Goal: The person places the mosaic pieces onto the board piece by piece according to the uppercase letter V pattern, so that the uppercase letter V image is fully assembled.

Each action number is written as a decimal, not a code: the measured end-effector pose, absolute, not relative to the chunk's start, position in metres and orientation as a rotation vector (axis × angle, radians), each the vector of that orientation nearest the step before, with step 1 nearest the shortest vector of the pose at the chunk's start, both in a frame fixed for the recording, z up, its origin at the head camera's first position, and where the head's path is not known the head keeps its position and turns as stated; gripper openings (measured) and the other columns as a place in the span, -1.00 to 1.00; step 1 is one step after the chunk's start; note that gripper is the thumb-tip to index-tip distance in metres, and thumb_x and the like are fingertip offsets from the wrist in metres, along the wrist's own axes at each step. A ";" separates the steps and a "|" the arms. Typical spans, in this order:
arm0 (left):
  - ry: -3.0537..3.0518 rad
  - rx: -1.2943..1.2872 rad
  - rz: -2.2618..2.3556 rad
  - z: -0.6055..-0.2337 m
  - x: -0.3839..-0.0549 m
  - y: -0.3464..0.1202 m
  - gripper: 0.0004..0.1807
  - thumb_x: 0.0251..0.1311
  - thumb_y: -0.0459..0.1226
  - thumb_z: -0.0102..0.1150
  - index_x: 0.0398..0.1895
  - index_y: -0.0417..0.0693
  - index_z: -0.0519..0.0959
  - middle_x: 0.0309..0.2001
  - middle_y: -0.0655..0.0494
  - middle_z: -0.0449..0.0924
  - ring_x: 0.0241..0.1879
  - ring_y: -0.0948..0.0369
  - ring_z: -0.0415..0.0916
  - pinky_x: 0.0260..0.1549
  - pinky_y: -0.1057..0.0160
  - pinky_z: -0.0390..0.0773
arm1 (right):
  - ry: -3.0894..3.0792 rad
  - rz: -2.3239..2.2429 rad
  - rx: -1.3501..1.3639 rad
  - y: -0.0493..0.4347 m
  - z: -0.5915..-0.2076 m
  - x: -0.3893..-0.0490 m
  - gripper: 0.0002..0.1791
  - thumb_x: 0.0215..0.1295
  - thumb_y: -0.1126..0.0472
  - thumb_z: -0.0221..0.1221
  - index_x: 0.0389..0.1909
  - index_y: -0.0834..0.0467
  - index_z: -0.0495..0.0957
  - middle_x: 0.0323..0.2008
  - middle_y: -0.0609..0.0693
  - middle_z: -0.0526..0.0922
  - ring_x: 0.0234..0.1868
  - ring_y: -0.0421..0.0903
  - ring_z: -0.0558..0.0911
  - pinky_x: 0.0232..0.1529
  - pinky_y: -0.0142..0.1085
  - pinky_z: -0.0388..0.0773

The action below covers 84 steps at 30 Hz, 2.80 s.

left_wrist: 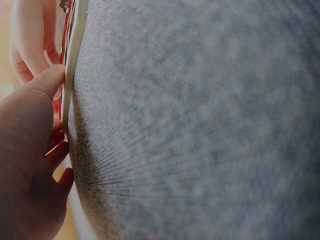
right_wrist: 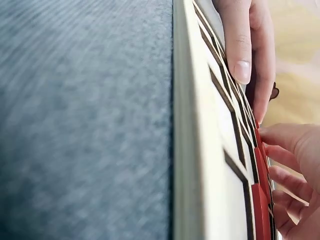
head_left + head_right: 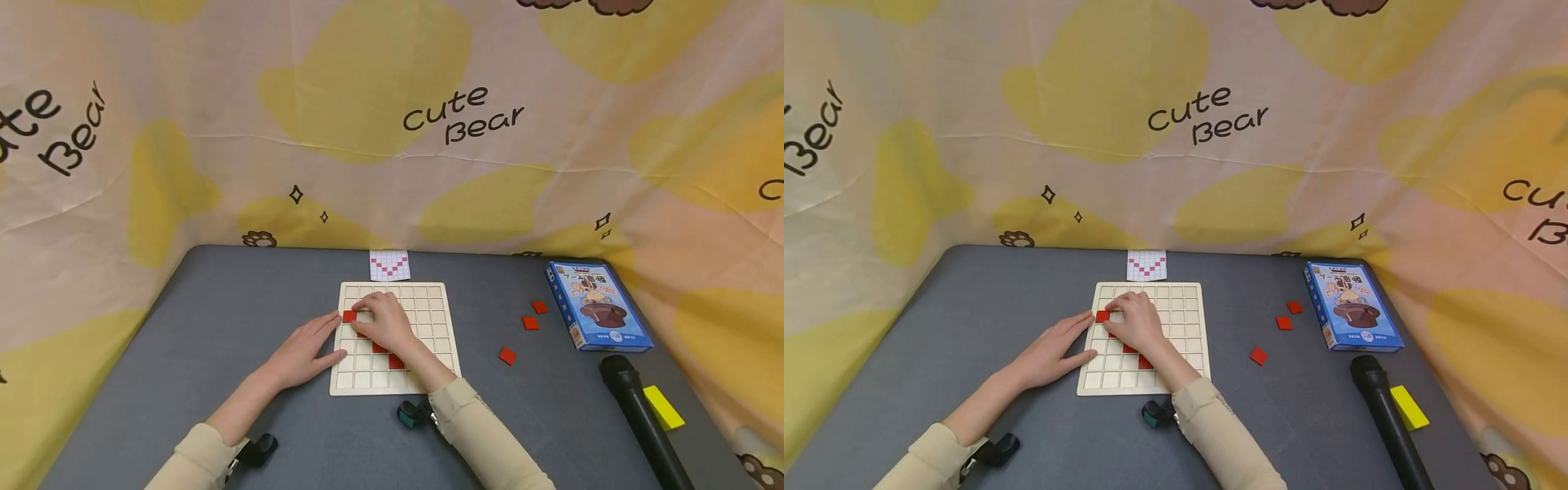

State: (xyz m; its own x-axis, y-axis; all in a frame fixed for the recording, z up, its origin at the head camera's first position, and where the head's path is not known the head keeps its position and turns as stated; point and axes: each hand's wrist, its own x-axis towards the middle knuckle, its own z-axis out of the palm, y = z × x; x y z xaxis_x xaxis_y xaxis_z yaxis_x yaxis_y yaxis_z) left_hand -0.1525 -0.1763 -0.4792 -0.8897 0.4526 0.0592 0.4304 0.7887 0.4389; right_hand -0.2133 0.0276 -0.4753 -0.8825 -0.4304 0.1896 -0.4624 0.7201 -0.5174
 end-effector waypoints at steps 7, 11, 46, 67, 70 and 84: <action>2.926 0.729 0.699 -0.481 -0.154 -0.176 -0.19 0.29 0.04 0.18 0.46 -0.21 0.20 0.45 -0.12 0.17 0.38 -0.08 0.18 0.25 -0.18 0.23 | -2.820 1.021 0.799 0.037 -0.475 -0.211 -0.71 0.20 0.12 0.32 -0.06 0.08 0.70 0.01 -0.01 0.65 0.05 -0.01 0.50 0.11 -0.16 0.40; 2.925 0.731 0.708 -0.481 -0.154 -0.175 -0.19 0.30 0.05 0.17 0.47 -0.21 0.20 0.45 -0.11 0.17 0.38 -0.08 0.17 0.25 -0.18 0.23 | -2.772 1.205 0.759 0.050 -0.473 -0.209 -0.75 0.20 0.17 0.32 -0.10 0.10 0.70 -0.03 -0.03 0.66 0.02 -0.05 0.51 0.06 -0.18 0.42; 2.914 0.709 0.711 -0.484 -0.153 -0.175 -0.18 0.31 0.08 0.14 0.48 -0.19 0.19 0.46 -0.10 0.14 0.39 -0.09 0.14 0.27 -0.19 0.18 | -2.789 1.055 0.296 0.235 -0.471 -0.156 -0.78 0.18 0.23 0.36 -0.13 0.08 0.71 -0.17 -0.01 0.67 -0.30 -0.09 0.54 -0.25 -0.21 0.51; 2.920 0.721 0.719 -0.484 -0.153 -0.175 -0.18 0.30 0.06 0.16 0.47 -0.20 0.19 0.46 -0.10 0.13 0.39 -0.10 0.14 0.27 -0.20 0.19 | -2.856 0.883 0.235 0.288 -0.464 -0.121 -0.74 0.09 0.12 0.44 -0.19 0.09 0.70 -0.23 -0.01 0.64 -0.28 -0.08 0.52 -0.25 -0.17 0.48; 2.918 0.723 0.720 -0.484 -0.154 -0.175 -0.18 0.30 0.06 0.16 0.48 -0.20 0.19 0.47 -0.10 0.13 0.39 -0.09 0.14 0.27 -0.19 0.18 | -2.863 0.865 0.233 0.287 -0.464 -0.121 -0.74 0.09 0.11 0.44 -0.21 0.09 0.70 -0.20 0.00 0.64 -0.26 -0.07 0.52 -0.24 -0.15 0.49; 2.906 0.729 0.720 -0.482 -0.154 -0.175 -0.18 0.30 0.06 0.16 0.48 -0.19 0.18 0.47 -0.10 0.13 0.39 -0.09 0.15 0.27 -0.19 0.19 | -2.861 0.835 0.242 0.277 -0.467 -0.127 -0.76 0.07 0.12 0.45 -0.26 0.11 0.68 -0.26 0.00 0.63 -0.30 -0.08 0.52 -0.25 -0.11 0.47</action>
State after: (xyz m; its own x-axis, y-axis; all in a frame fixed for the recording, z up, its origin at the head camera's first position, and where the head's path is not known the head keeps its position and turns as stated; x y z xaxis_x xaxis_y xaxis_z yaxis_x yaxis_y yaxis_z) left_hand -0.1538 -0.1746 -0.4818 -0.8864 0.4599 0.0537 0.4317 0.7791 0.4546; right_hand -0.1274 0.2773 -0.4671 -0.9755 -0.1117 0.1896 -0.1962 0.8320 -0.5189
